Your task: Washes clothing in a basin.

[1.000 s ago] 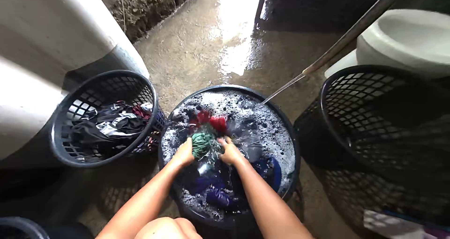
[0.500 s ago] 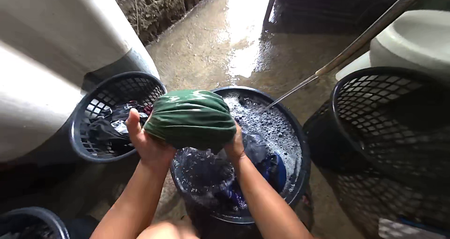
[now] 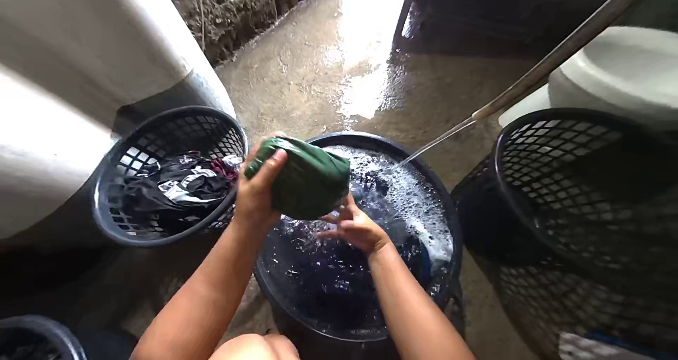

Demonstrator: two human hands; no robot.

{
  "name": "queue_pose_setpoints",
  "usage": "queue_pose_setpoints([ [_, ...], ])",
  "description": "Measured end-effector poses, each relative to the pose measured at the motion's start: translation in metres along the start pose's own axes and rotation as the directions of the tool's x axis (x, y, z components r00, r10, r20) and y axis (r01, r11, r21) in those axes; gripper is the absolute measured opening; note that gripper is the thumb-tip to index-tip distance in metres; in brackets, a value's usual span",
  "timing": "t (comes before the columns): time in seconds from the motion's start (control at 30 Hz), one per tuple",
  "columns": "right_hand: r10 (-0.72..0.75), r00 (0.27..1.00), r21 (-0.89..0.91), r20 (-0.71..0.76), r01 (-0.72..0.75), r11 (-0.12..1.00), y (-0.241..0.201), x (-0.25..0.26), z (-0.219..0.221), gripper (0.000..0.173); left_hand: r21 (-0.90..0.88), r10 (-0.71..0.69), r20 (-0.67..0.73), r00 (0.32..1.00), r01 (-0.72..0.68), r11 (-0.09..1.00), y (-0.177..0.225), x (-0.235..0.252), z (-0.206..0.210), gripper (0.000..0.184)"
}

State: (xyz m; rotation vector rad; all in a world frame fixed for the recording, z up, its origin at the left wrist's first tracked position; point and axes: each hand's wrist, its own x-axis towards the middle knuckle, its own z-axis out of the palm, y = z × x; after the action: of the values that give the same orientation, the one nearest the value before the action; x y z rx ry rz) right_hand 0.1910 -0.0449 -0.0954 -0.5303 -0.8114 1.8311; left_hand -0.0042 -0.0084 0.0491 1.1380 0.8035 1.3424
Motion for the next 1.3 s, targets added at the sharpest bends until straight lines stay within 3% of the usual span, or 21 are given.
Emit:
queue_pose_setpoints([
  [0.1, -0.019, 0.980, 0.343, -0.198, 0.088, 0.935, 0.005, 0.013, 0.032, 0.101, 0.213, 0.137, 0.150, 0.979, -0.167, 0.963, -0.009, -0.012, 0.005, 0.025],
  [0.17, -0.057, 0.938, 0.359, -0.342, 0.186, 0.915, -0.002, 0.020, 0.045, 0.069, 0.284, 0.164, 0.223, 0.961, -0.226, 0.932, -0.010, -0.011, -0.003, 0.024],
  [0.23, -0.119, 0.888, 0.250, -0.444, 0.251, 0.935, -0.013, 0.022, 0.053, 0.037, 0.289, 0.101, 0.139, 0.985, -0.138, 0.947, -0.011, -0.008, -0.011, 0.024],
  [0.3, -0.177, 0.858, 0.134, -0.481, 0.271, 0.953, -0.024, 0.022, 0.059, 0.019, 0.291, -0.061, -0.011, 0.998, 0.061, 0.955, -0.013, -0.003, -0.014, 0.022],
  [0.4, -0.273, 0.867, -0.084, -0.417, 0.263, 0.961, -0.037, 0.014, 0.067, 0.014, 0.234, -0.345, -0.129, 0.930, 0.366, 0.901, -0.019, 0.003, -0.011, 0.028],
  [0.5, -0.359, 0.905, -0.360, -0.226, 0.265, 0.895, -0.048, 0.011, 0.068, 0.013, 0.209, -0.572, -0.061, 0.818, 0.570, 0.794, -0.029, 0.006, -0.009, 0.030],
  [0.67, -0.297, 0.942, -0.632, 0.160, 0.328, 0.702, -0.064, 0.007, 0.075, 0.008, 0.443, -0.782, 0.150, 0.605, 0.666, 0.600, -0.029, 0.006, -0.011, 0.032],
  [0.73, -0.271, 0.954, -0.607, 0.124, 0.289, 0.740, -0.065, 0.006, 0.077, 0.010, 0.420, -0.799, 0.194, 0.569, 0.688, 0.592, -0.029, 0.004, -0.012, 0.037],
  [0.77, -0.277, 0.959, -0.545, 0.049, 0.258, 0.798, -0.063, 0.006, 0.077, 0.010, 0.365, -0.784, 0.192, 0.591, 0.698, 0.616, -0.032, 0.003, -0.016, 0.039],
  [0.83, -0.285, 0.942, -0.315, -0.175, 0.221, 0.923, -0.057, 0.007, 0.076, 0.016, 0.159, -0.676, 0.203, 0.708, 0.657, 0.737, -0.038, -0.001, -0.024, 0.043],
  [0.93, -0.163, 0.875, 0.077, -0.455, 0.221, 0.972, -0.049, 0.011, 0.078, 0.027, -0.185, -0.350, 0.381, 0.856, 0.441, 0.878, -0.055, -0.006, -0.041, 0.072],
  [1.0, -0.090, 0.870, 0.191, -0.484, 0.205, 0.960, -0.042, 0.019, 0.072, 0.033, -0.355, -0.208, 0.288, 0.935, 0.306, 0.883, -0.056, -0.014, -0.037, 0.053],
  [1.07, -0.070, 0.876, 0.148, -0.477, 0.158, 0.976, -0.035, 0.026, 0.062, 0.039, -0.309, -0.144, 0.120, 0.982, 0.174, 0.935, -0.049, -0.018, -0.032, 0.027],
  [1.1, -0.069, 0.871, 0.103, -0.485, 0.136, 0.985, -0.034, 0.028, 0.060, 0.041, -0.257, -0.122, 0.062, 0.991, 0.134, 0.957, -0.046, -0.018, -0.033, 0.023],
  [1.2, -0.292, 0.851, -0.210, -0.437, 0.219, 0.953, -0.046, 0.028, 0.075, 0.033, -0.235, -0.198, -0.075, 0.977, 0.175, 0.956, -0.039, -0.020, -0.032, 0.037],
  [1.23, -0.417, 0.840, -0.369, -0.346, 0.287, 0.884, -0.052, 0.026, 0.085, 0.026, -0.275, -0.276, -0.115, 0.954, 0.237, 0.932, -0.037, -0.020, -0.030, 0.045],
  [1.3, -0.606, 0.793, -0.673, -0.057, 0.418, 0.610, -0.065, 0.020, 0.110, 0.018, -0.360, -0.433, -0.137, 0.891, 0.363, 0.860, -0.030, -0.019, -0.028, 0.052],
])
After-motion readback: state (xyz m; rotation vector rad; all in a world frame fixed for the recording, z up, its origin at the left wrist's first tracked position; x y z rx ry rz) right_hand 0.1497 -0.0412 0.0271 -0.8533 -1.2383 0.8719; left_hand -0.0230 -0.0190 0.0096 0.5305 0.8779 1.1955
